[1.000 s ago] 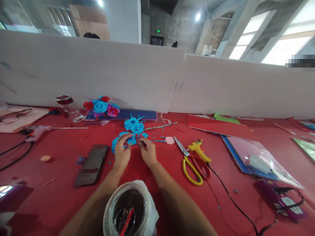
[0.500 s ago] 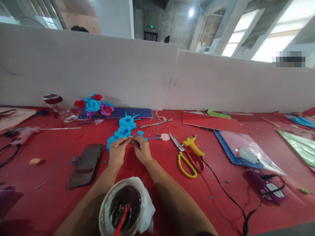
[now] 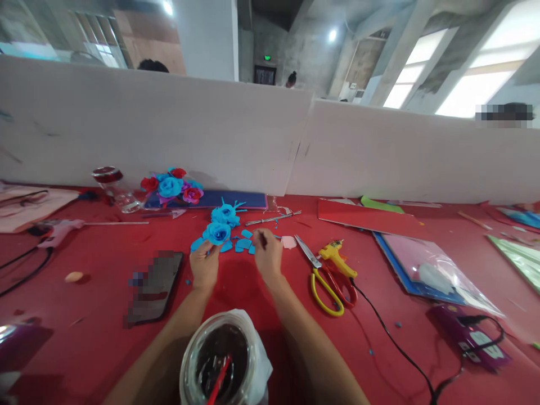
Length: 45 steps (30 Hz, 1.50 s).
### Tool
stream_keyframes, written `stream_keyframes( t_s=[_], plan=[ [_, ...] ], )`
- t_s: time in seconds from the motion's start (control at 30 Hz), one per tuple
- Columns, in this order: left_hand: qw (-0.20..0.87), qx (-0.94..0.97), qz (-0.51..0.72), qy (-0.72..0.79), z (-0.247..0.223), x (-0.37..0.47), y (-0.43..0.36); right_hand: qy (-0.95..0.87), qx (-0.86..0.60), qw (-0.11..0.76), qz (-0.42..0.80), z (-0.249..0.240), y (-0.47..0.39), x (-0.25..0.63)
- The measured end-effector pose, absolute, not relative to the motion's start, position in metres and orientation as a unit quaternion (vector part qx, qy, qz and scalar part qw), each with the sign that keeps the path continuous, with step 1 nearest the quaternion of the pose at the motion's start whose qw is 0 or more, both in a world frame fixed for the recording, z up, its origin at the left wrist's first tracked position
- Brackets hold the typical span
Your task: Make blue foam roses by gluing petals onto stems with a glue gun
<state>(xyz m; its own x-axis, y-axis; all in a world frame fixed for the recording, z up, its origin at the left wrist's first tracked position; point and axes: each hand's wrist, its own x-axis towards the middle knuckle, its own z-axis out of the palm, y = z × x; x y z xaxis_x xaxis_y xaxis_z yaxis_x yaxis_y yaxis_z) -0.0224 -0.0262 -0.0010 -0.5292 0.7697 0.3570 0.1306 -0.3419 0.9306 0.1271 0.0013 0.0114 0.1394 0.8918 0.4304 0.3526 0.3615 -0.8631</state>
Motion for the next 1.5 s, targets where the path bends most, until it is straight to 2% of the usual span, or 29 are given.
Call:
stream_keyframes(
  t_s=[0.17,0.33,0.47,0.53,0.67,0.8,1.03,1.1,1.2,1.27,1.5],
  plan=[
    [0.290,0.394,0.696,0.525,-0.009,-0.020,-0.022,-0.557,-0.580,0.582,0.120,0.041,-0.005,0.179],
    [0.256,0.346,0.721,0.543,-0.010,-0.024,-0.021,-0.539,-0.575,0.605,0.117,0.029,-0.008,0.201],
    [0.180,0.299,0.745,0.568,-0.011,-0.033,-0.017,-0.620,-0.574,0.500,0.192,0.010,-0.013,0.181],
    [0.168,0.270,0.759,0.568,-0.010,-0.038,-0.015,-0.666,-0.559,0.454,0.192,0.005,-0.014,0.167],
    [0.157,0.213,0.769,0.581,-0.007,-0.043,-0.016,-0.765,-0.495,0.381,0.155,0.000,-0.004,0.134],
    [0.160,0.197,0.755,0.605,-0.008,-0.045,-0.016,-0.788,-0.502,0.333,0.128,-0.001,0.014,0.095],
    [0.171,0.178,0.753,0.610,-0.013,-0.047,-0.012,-0.869,-0.433,0.241,-0.009,0.005,0.026,0.052],
    [0.177,0.177,0.754,0.608,-0.013,-0.048,-0.012,-0.854,-0.440,0.276,0.039,0.004,0.033,0.050],
    [0.184,0.175,0.755,0.604,-0.015,-0.047,-0.012,-0.711,-0.479,0.443,0.264,0.001,0.045,0.051],
    [0.208,0.179,0.758,0.592,-0.017,-0.044,-0.012,-0.594,-0.480,0.516,0.387,-0.003,0.048,0.054],
    [0.355,0.211,0.737,0.536,-0.015,-0.031,-0.011,-0.495,-0.448,0.545,0.506,-0.011,0.025,0.073]
  ],
)
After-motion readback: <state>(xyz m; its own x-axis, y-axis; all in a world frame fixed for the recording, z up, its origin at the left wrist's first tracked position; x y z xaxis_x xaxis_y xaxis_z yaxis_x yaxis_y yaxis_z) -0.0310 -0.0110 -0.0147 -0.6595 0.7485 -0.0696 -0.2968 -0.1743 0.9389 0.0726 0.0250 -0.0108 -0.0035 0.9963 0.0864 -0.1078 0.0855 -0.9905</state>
